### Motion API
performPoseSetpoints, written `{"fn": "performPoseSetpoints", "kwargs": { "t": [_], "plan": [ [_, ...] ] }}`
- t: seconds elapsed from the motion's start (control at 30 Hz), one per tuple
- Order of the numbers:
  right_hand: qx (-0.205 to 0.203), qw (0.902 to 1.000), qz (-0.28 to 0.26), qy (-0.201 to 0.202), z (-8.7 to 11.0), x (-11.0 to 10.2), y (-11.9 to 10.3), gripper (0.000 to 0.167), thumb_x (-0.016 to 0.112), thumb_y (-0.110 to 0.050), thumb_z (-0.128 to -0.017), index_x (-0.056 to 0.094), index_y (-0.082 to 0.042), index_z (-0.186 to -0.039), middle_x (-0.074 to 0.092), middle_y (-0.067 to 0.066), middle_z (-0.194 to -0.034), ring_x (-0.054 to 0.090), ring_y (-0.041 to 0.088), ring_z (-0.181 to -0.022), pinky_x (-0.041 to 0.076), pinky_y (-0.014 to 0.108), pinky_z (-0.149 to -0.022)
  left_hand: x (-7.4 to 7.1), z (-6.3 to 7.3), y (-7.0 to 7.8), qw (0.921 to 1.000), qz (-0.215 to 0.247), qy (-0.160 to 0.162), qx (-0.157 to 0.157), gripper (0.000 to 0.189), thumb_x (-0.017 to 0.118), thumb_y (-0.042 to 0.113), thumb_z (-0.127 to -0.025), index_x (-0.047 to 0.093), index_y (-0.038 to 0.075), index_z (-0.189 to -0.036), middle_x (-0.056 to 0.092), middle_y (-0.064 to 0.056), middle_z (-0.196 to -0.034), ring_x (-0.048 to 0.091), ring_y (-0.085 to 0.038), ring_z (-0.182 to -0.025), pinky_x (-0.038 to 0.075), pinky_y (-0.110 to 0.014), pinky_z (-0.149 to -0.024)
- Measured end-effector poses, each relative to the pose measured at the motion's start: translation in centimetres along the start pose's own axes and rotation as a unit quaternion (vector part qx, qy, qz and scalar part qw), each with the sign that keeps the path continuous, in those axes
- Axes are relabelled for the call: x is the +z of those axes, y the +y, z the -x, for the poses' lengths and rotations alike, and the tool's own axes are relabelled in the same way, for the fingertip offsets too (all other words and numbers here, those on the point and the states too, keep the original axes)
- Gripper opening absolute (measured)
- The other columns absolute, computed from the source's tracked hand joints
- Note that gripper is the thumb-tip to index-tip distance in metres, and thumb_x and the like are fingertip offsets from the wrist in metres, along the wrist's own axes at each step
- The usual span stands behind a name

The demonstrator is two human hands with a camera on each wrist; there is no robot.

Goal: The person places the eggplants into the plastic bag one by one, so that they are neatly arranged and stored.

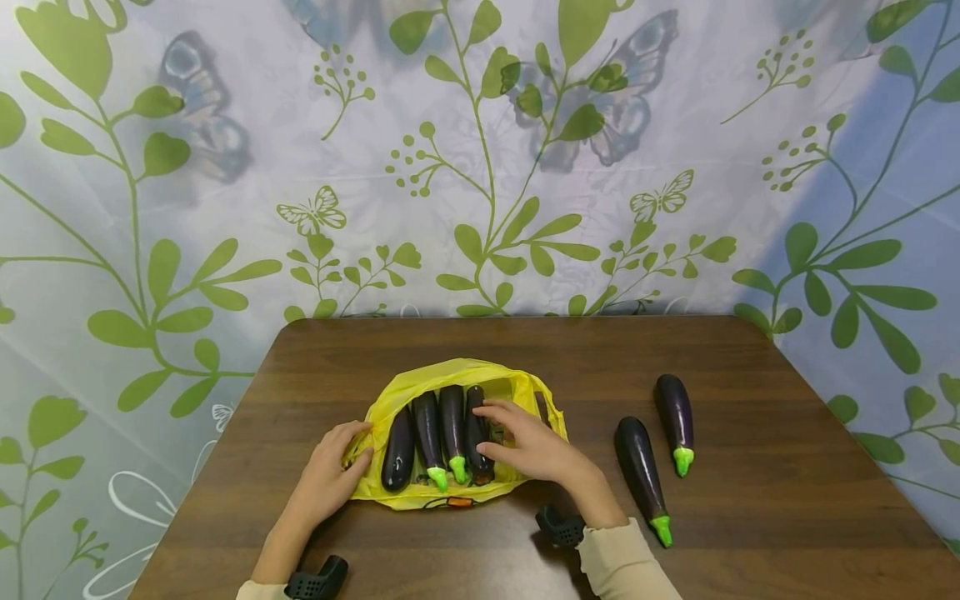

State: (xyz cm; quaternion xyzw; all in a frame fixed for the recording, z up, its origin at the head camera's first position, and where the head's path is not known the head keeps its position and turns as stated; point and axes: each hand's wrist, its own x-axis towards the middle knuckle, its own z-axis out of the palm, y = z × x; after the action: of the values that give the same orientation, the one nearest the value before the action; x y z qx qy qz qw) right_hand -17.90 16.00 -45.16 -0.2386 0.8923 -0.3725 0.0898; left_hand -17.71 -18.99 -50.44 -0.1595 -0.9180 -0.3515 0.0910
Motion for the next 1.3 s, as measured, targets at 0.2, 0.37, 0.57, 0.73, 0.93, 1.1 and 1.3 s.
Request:
{"fn": "performPoseSetpoints", "kwargs": {
  "t": [0.2,0.37,0.57,0.73,0.93,1.1,1.3],
  "plan": [
    [0.001,0.9999,0.012,0.005,-0.2,0.5,0.0,0.063,0.064,-0.044,-0.102,0.046,-0.016,-0.156,0.037,0.011,-0.163,0.042,0.034,-0.147,0.040,0.056,-0.115,0.0,-0.1,0.0,1.0000,-0.001,0.001,0.004,0.036,0.068,0.013,-0.099,0.064,0.007,-0.134,0.062,-0.016,-0.136,0.055,-0.040,-0.128,0.044,-0.064,-0.105],
    [0.004,0.9996,0.025,0.014,-0.4,0.9,-0.1,0.066,0.064,-0.048,-0.101,0.046,-0.016,-0.155,0.037,0.010,-0.163,0.039,0.034,-0.149,0.035,0.056,-0.119,-0.1,-0.2,0.1,1.0000,0.000,0.004,0.007,0.036,0.068,0.012,-0.099,0.064,0.006,-0.134,0.062,-0.017,-0.136,0.055,-0.041,-0.128,0.044,-0.064,-0.104],
    [0.008,0.9997,0.021,0.012,-0.6,1.2,-0.3,0.066,0.062,-0.050,-0.101,0.046,-0.016,-0.155,0.033,0.010,-0.165,0.035,0.036,-0.151,0.034,0.059,-0.119,-0.1,-0.1,0.1,1.0000,0.000,0.004,0.006,0.036,0.068,0.013,-0.099,0.064,0.006,-0.134,0.061,-0.017,-0.136,0.055,-0.041,-0.129,0.044,-0.064,-0.105],
    [0.007,0.9998,0.021,-0.003,-0.7,1.5,-0.5,0.066,0.058,-0.054,-0.102,0.045,-0.019,-0.157,0.029,0.008,-0.168,0.034,0.037,-0.152,0.035,0.060,-0.118,-0.1,-0.1,0.0,1.0000,-0.002,0.004,0.004,0.036,0.068,0.012,-0.099,0.063,0.006,-0.134,0.061,-0.017,-0.136,0.055,-0.041,-0.129,0.044,-0.064,-0.104],
    [0.002,0.9998,0.020,-0.010,-0.7,1.7,-0.7,0.061,0.056,-0.052,-0.104,0.047,-0.022,-0.156,0.027,0.007,-0.169,0.031,0.039,-0.153,0.036,0.062,-0.116,-0.1,-0.1,0.0,0.9999,-0.004,0.007,0.006,0.037,0.069,0.011,-0.098,0.063,0.005,-0.134,0.062,-0.017,-0.135,0.055,-0.041,-0.128,0.045,-0.063,-0.104],
    [0.008,0.9998,0.015,-0.009,-0.7,1.8,-0.7,0.060,0.055,-0.053,-0.104,0.048,-0.023,-0.155,0.026,0.007,-0.169,0.032,0.038,-0.152,0.038,0.061,-0.115,0.0,-0.1,0.1,0.9999,-0.003,0.010,0.010,0.036,0.070,0.013,-0.098,0.064,0.005,-0.133,0.063,-0.017,-0.133,0.056,-0.041,-0.126,0.046,-0.062,-0.103],
    [0.010,0.9998,0.016,-0.008,-0.8,1.9,-0.8,0.060,0.055,-0.053,-0.104,0.047,-0.023,-0.155,0.026,0.007,-0.169,0.035,0.036,-0.151,0.039,0.059,-0.115,0.1,-0.2,0.0,0.9999,0.001,0.006,0.010,0.037,0.070,0.015,-0.098,0.064,0.005,-0.133,0.063,-0.016,-0.133,0.057,-0.040,-0.126,0.046,-0.062,-0.103]
  ]
}}
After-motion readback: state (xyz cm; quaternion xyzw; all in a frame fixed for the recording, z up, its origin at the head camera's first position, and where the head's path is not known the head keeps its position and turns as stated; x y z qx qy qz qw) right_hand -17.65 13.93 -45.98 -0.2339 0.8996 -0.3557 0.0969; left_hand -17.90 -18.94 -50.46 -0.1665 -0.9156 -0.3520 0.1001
